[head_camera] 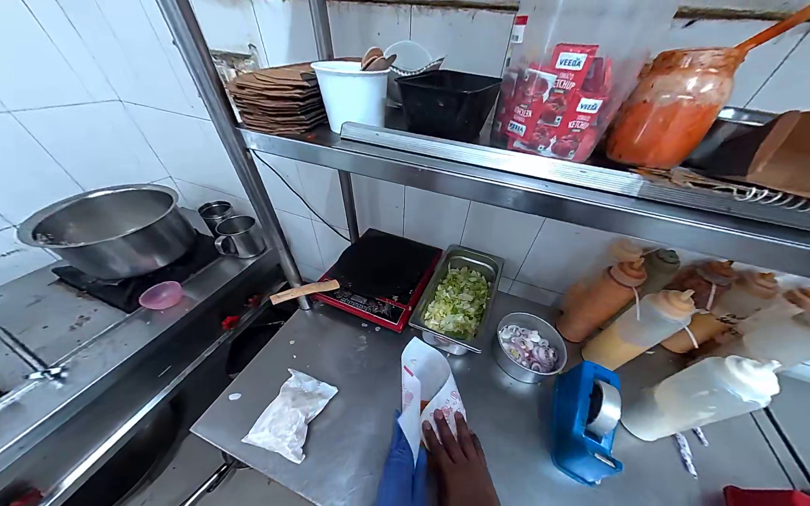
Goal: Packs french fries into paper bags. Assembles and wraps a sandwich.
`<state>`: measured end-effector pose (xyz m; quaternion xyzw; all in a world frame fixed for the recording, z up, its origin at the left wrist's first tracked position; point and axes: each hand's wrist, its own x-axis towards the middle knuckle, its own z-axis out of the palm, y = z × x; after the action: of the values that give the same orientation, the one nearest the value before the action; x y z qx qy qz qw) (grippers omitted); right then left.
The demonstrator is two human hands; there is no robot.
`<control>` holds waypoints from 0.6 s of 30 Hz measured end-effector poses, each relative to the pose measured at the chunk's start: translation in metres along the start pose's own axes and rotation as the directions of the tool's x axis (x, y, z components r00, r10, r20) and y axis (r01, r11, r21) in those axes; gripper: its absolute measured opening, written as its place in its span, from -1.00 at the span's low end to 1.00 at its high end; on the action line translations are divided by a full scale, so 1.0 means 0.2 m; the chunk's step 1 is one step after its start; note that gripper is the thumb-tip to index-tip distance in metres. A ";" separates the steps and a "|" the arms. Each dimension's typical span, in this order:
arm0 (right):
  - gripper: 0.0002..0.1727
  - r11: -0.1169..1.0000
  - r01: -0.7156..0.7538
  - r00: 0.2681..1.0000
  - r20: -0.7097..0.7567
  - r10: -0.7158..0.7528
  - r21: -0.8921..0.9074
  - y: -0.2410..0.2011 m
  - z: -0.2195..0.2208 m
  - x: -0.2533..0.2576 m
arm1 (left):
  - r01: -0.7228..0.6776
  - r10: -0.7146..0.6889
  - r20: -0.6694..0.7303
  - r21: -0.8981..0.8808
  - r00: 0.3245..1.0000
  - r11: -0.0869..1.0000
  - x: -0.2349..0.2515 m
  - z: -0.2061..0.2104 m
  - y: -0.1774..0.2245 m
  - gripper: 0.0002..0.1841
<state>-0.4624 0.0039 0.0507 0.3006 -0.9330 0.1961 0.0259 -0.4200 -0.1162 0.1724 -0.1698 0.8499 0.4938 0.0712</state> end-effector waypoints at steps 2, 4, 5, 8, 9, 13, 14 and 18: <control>-0.38 0.955 -0.007 1.000 -0.020 0.014 0.297 0.02 -0.03 0.00 | -0.093 0.065 0.149 0.194 0.987 0.977 -0.01 -0.05 0.11 -0.48; -0.21 0.694 -0.013 0.996 -0.051 0.071 0.720 0.07 -0.05 -0.01 | -0.237 0.157 0.241 0.348 0.958 0.907 0.04 -0.05 0.05 -0.41; -0.18 0.537 0.001 0.991 -0.072 0.111 0.844 0.08 -0.06 -0.01 | -0.314 0.233 0.238 0.396 0.943 0.863 0.09 -0.02 -0.05 -0.34; -0.30 0.504 -0.046 0.956 -0.107 0.272 0.863 0.07 -0.09 0.04 | -0.466 0.469 0.145 0.548 0.871 0.695 0.25 0.15 -0.45 -0.05; -0.50 0.591 -0.106 0.940 -0.114 0.322 0.799 0.05 -0.09 0.06 | -0.483 0.477 0.172 0.562 0.862 0.672 0.27 0.16 -0.48 -0.05; -0.79 0.867 -0.272 0.926 -0.130 0.354 0.417 -0.01 -0.11 0.14 | -0.562 0.487 0.282 0.373 0.827 0.739 0.28 0.08 -0.49 -0.20; -0.76 0.885 -0.289 0.927 -0.123 0.353 0.365 -0.01 -0.13 0.15 | -0.563 0.522 0.212 0.269 0.826 0.782 0.28 0.07 -0.51 -0.31; -0.68 0.850 -0.240 0.943 -0.097 0.320 0.469 0.10 -0.08 0.19 | -0.553 0.561 -0.239 0.107 0.793 0.827 0.40 0.09 -0.56 -0.75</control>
<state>-0.5047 0.0038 0.0653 0.1408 -0.8899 0.4338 0.0067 -0.4540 -0.1693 0.0486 0.0255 0.8714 0.4529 -0.1867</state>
